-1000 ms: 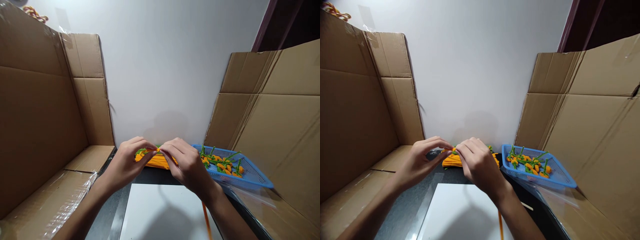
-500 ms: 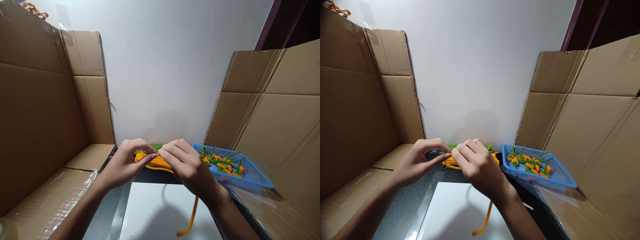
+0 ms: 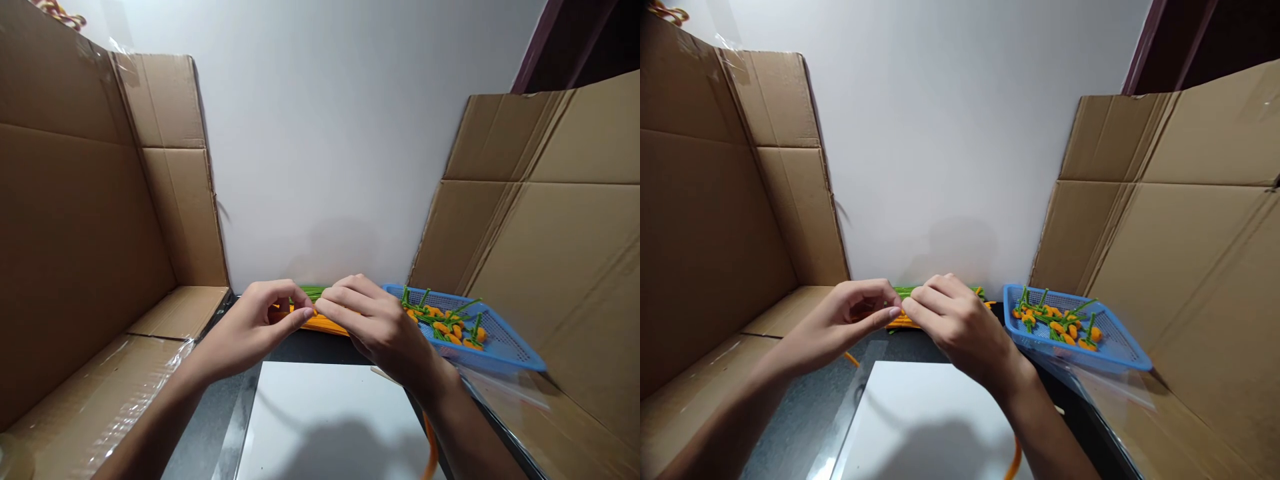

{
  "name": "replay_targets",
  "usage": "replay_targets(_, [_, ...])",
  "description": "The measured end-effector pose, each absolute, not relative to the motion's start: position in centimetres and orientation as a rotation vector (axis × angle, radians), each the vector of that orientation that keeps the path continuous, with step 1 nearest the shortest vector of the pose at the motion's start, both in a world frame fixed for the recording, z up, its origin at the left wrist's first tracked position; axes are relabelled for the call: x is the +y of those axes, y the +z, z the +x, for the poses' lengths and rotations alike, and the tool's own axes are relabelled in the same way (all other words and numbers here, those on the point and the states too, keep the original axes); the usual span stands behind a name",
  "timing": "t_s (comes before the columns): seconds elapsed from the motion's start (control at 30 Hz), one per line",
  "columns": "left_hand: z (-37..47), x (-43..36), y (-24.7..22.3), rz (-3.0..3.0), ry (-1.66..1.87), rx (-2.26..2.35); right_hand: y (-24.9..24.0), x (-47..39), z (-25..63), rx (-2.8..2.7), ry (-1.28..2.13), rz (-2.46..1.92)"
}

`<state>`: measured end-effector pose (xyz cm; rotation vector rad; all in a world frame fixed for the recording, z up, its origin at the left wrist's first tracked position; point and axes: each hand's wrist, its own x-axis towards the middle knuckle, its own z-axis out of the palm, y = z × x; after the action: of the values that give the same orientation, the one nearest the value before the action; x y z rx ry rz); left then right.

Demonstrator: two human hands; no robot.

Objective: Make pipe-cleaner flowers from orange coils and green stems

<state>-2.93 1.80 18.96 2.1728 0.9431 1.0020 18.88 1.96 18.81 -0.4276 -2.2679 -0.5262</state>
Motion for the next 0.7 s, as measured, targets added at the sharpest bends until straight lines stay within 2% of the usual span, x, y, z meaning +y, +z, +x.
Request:
replay_targets(0.37, [-3.08,1.83,18.68,2.92,1.215,0.867,18.59,2.09,18.61,-2.339,-0.52,-0.497])
replay_targets(0.7, [-3.25,2.23,18.43,3.21,1.221,0.836,18.28,2.01,18.3,-2.305,-0.306,-0.629])
